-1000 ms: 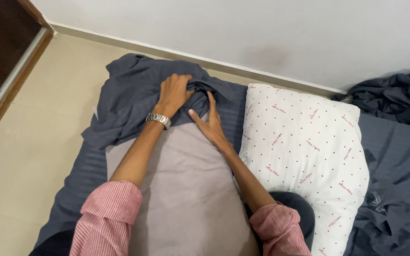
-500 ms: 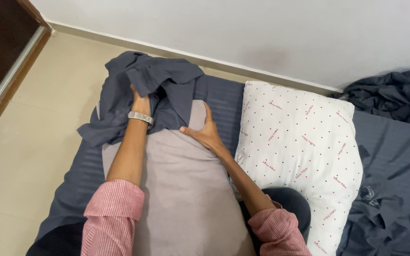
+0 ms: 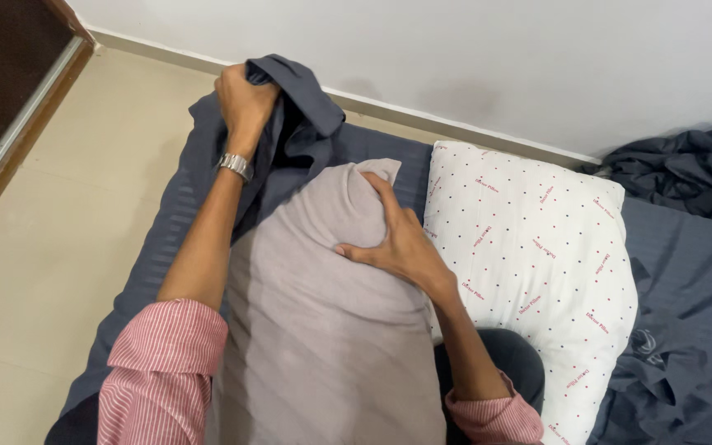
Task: The person sits on a bed and places a pillow into a pillowcase. They smooth the pillow, align the case, and pull the case over the pillow, adjusting the fabric to fit.
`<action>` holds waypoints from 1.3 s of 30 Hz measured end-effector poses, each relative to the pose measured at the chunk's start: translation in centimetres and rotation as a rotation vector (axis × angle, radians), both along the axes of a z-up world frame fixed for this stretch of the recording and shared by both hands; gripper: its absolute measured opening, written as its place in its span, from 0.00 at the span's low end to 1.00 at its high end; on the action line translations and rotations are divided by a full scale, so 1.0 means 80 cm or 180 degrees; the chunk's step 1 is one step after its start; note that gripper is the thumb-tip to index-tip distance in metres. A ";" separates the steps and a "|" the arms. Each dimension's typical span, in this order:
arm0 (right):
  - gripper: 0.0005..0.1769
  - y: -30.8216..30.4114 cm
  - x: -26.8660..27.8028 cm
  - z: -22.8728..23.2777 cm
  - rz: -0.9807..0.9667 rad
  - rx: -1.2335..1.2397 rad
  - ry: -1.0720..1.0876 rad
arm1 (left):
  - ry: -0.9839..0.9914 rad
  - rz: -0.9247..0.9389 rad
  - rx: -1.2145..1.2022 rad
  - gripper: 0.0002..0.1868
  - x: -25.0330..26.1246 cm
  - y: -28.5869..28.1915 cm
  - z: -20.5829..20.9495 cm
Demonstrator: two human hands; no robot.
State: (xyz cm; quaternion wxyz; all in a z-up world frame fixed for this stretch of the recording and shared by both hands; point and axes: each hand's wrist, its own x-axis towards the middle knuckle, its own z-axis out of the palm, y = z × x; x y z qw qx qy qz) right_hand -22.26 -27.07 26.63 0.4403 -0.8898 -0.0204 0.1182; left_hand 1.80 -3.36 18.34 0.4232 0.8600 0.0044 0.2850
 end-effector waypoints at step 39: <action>0.42 -0.060 0.087 -0.237 -0.0823 0.1540 -0.0392 | 0.1372 -0.2650 0.1592 0.26 -0.143 -0.129 0.002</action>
